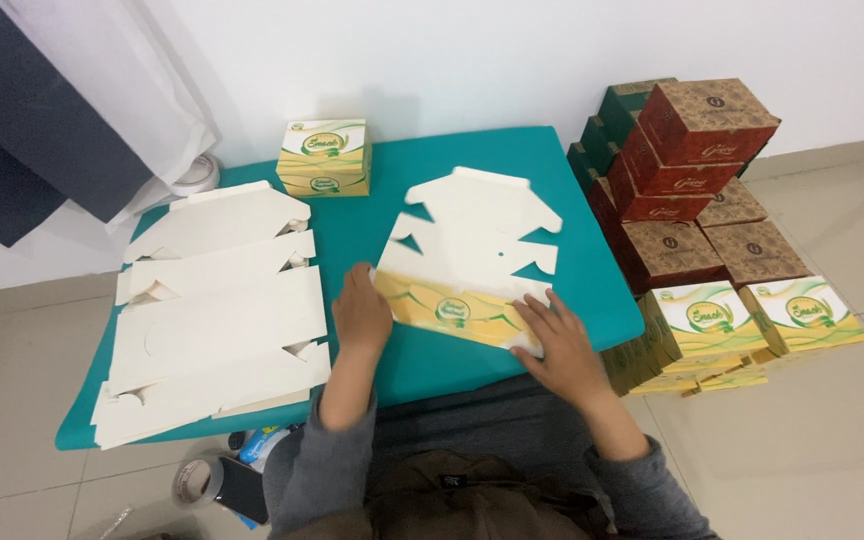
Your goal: Folding flat cardboard templates into small product boxes at a steady pace.
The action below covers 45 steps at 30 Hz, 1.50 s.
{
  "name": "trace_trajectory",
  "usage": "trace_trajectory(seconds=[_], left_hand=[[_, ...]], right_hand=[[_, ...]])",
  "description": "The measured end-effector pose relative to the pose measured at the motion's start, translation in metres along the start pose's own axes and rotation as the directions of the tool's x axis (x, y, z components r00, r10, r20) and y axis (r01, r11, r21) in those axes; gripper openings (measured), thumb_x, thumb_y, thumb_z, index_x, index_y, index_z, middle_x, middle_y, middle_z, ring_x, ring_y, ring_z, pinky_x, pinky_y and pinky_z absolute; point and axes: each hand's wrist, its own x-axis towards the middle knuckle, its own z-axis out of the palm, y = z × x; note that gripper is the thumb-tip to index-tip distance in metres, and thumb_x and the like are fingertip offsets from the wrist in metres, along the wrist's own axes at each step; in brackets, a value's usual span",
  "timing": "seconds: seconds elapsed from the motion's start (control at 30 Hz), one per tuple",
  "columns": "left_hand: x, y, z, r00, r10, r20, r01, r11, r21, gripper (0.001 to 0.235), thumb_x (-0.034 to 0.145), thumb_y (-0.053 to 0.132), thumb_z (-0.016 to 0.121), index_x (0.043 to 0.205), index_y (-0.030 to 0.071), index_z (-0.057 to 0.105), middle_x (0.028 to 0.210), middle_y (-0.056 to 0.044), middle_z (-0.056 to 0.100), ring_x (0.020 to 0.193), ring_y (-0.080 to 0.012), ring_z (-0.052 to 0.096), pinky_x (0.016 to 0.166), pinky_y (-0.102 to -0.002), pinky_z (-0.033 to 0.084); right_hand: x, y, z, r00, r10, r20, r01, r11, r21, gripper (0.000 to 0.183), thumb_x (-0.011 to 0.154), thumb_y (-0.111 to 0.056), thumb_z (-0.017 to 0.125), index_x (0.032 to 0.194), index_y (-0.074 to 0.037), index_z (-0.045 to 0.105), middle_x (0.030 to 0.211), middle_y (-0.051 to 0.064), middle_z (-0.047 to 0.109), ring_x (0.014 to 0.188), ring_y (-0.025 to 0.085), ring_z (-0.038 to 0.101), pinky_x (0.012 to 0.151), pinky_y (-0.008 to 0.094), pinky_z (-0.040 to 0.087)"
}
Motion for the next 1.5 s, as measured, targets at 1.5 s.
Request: trace_trajectory(seconds=[1.5], left_hand=[[-0.077,0.026,-0.067,0.970,0.242,-0.004,-0.229,0.911,-0.342,0.056,0.085,-0.003,0.039,0.140,-0.003,0.027,0.130,-0.028,0.047,0.126,-0.0378,0.040,0.109,-0.053,0.016]], right_hand=[[0.027,0.016,0.014,0.966,0.140,-0.217,-0.053,0.929,0.365,0.043,0.089,-0.019,0.057,0.130,-0.007,0.050,0.127,0.015,0.055,0.123,0.033,0.046,0.106,0.051,0.026]])
